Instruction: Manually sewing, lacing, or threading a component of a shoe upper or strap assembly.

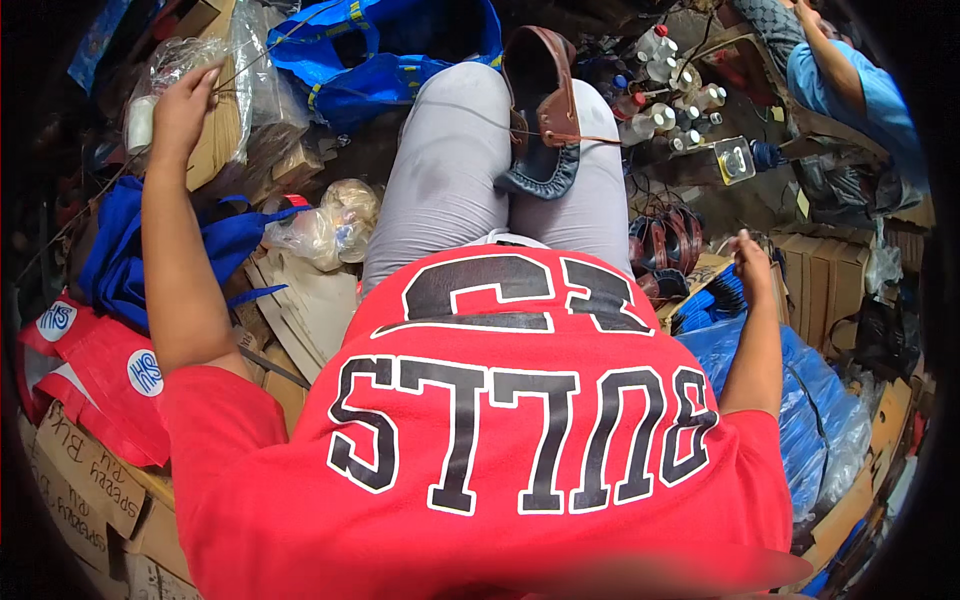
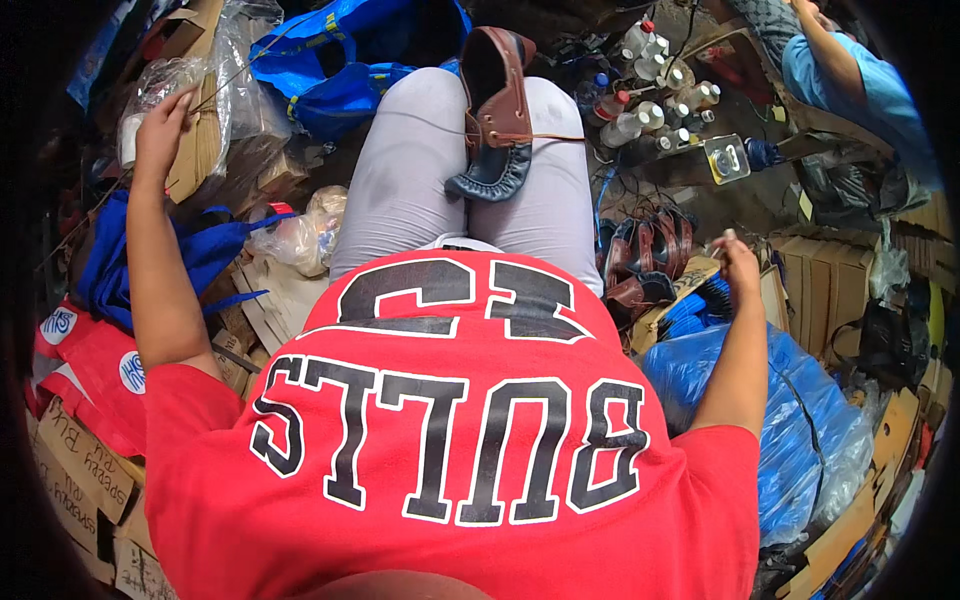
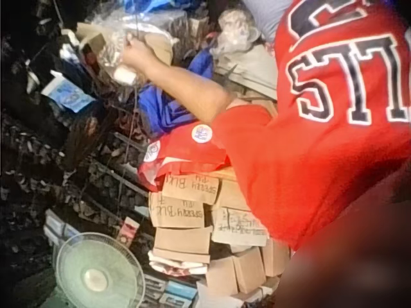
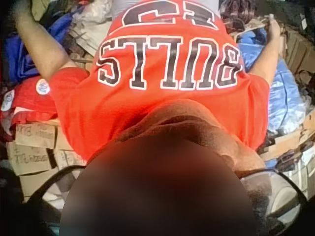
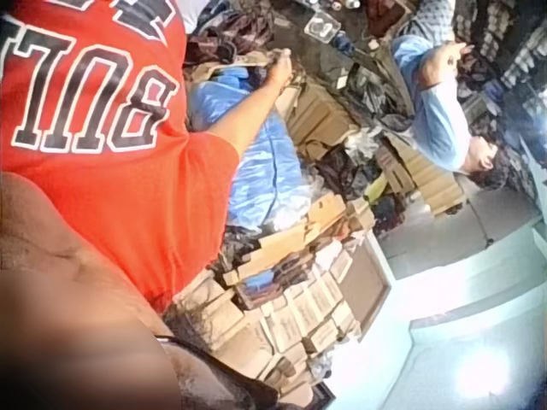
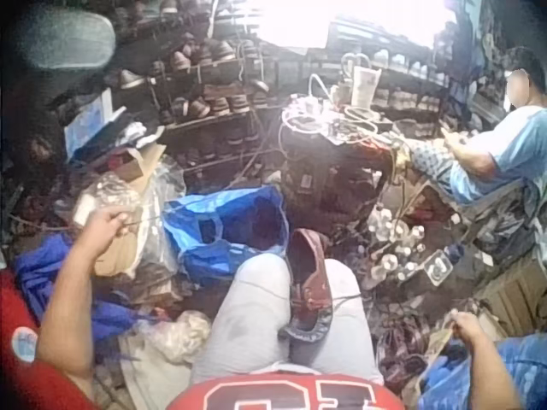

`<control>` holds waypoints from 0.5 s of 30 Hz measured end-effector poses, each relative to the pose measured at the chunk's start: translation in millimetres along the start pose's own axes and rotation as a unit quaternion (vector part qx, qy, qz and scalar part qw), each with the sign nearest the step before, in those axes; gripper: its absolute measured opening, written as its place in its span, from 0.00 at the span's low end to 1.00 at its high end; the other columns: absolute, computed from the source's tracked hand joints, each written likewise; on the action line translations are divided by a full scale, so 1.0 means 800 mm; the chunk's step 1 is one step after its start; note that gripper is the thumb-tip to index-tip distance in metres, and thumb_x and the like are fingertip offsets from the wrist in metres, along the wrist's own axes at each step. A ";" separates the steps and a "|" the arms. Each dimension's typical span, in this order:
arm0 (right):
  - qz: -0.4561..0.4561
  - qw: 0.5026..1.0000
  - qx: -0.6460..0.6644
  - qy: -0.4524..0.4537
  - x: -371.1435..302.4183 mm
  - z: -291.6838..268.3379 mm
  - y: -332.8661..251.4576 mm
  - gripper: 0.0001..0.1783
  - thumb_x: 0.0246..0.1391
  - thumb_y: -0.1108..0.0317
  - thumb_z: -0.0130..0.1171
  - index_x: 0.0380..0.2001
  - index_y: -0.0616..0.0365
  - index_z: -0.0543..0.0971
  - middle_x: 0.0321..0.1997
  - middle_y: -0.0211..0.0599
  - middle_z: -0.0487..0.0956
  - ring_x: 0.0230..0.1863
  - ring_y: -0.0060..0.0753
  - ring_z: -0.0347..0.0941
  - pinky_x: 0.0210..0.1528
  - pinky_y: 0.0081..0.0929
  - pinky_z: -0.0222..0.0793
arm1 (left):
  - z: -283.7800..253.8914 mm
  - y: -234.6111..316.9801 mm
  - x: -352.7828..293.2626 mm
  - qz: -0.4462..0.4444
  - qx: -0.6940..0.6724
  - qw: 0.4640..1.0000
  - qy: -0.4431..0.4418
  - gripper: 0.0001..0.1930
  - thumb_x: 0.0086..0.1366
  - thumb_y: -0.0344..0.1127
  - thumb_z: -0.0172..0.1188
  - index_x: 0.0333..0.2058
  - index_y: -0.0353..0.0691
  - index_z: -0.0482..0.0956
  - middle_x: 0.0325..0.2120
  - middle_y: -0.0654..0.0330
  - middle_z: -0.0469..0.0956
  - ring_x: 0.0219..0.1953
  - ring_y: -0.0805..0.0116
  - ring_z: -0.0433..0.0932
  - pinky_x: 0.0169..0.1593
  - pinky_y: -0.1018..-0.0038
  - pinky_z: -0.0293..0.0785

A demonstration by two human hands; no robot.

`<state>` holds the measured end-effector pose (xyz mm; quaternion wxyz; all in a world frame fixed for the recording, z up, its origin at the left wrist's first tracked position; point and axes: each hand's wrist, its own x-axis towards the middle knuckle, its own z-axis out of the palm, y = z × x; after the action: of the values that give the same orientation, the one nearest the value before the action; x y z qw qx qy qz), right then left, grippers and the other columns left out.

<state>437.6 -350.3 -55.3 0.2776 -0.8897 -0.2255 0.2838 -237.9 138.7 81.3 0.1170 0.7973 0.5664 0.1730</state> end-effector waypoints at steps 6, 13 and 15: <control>0.003 0.997 0.069 -0.017 -0.008 0.006 -0.068 0.30 0.61 0.42 0.41 0.51 0.54 0.76 0.27 0.30 0.80 0.30 0.17 0.68 0.42 0.19 0.60 | 0.101 0.263 -0.067 0.357 -0.155 0.901 -0.193 0.34 0.54 0.15 0.44 0.59 0.52 0.64 0.61 0.57 0.61 0.61 0.57 0.62 0.62 0.65 0.60; -0.185 0.982 0.022 -0.037 -0.054 0.078 -0.174 0.20 0.54 0.60 0.58 0.50 0.53 0.76 0.43 0.37 0.80 0.45 0.23 0.74 0.48 0.21 0.67 | 0.194 0.359 -0.036 0.599 0.077 0.796 -0.050 0.21 0.51 0.23 0.54 0.44 0.52 0.78 0.54 0.65 0.70 0.61 0.63 0.62 0.65 0.55 0.50; -0.247 0.968 0.043 -0.008 -0.085 0.088 -0.213 0.18 0.54 0.65 0.59 0.48 0.55 0.77 0.40 0.34 0.80 0.42 0.20 0.74 0.47 0.19 0.67 | 0.170 0.377 -0.022 0.583 0.162 0.780 -0.163 0.14 0.50 0.28 0.57 0.36 0.50 0.80 0.46 0.64 0.76 0.59 0.66 0.65 0.65 0.55 0.49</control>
<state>301.1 -235.7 28.4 0.3751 -0.7912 -0.4285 0.2229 72.7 23.4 70.5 -0.0465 0.9986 -0.0140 -0.0186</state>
